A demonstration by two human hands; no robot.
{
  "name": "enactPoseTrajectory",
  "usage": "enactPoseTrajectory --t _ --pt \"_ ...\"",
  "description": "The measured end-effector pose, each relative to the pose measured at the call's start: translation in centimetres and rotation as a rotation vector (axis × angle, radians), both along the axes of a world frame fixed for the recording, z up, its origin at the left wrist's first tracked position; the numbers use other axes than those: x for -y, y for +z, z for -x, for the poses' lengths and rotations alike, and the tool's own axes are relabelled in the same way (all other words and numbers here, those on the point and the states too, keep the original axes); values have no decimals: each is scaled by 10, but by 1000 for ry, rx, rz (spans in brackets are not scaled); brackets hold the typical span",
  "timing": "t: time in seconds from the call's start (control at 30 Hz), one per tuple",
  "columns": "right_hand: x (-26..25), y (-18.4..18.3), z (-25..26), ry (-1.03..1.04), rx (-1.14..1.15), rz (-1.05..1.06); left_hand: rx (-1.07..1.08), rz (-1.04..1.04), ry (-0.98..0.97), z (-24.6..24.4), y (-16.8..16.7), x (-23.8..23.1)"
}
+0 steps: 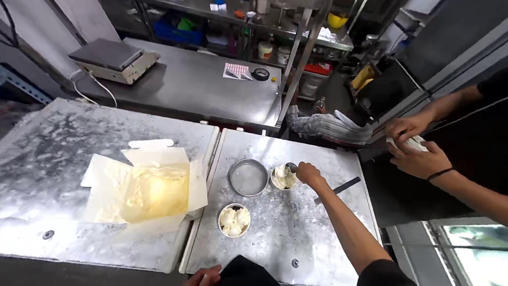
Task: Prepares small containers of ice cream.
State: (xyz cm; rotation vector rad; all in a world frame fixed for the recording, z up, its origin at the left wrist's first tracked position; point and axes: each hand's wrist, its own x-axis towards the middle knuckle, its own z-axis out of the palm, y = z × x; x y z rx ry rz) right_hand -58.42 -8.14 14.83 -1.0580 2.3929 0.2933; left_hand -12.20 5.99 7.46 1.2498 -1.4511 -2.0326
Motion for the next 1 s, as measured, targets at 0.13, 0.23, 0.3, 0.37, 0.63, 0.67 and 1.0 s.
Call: enactPoseTrajectory --t 0.13,0.23,0.3,0.37,0.63,0.67,1.0 --pt "-3 -11 12 34 -48 168 -203 104 -307 76 25 31" --pt "-5 -37 20 126 10 282 -235 -90 -418 157 37 55" --pt "-11 -49 19 171 4 296 -164 -262 -347 211 26 67" --pt "-18 -56 16 208 -20 295 -97 -372 -209 254 5 77" --pt "-51 -78 -15 221 -12 159 -173 -523 151 311 -40 104" --pt "-54 -77 -22 219 -15 142 -177 -517 153 311 -40 104" --pt "-40 -57 14 111 429 62 -140 -519 111 299 -18 96"
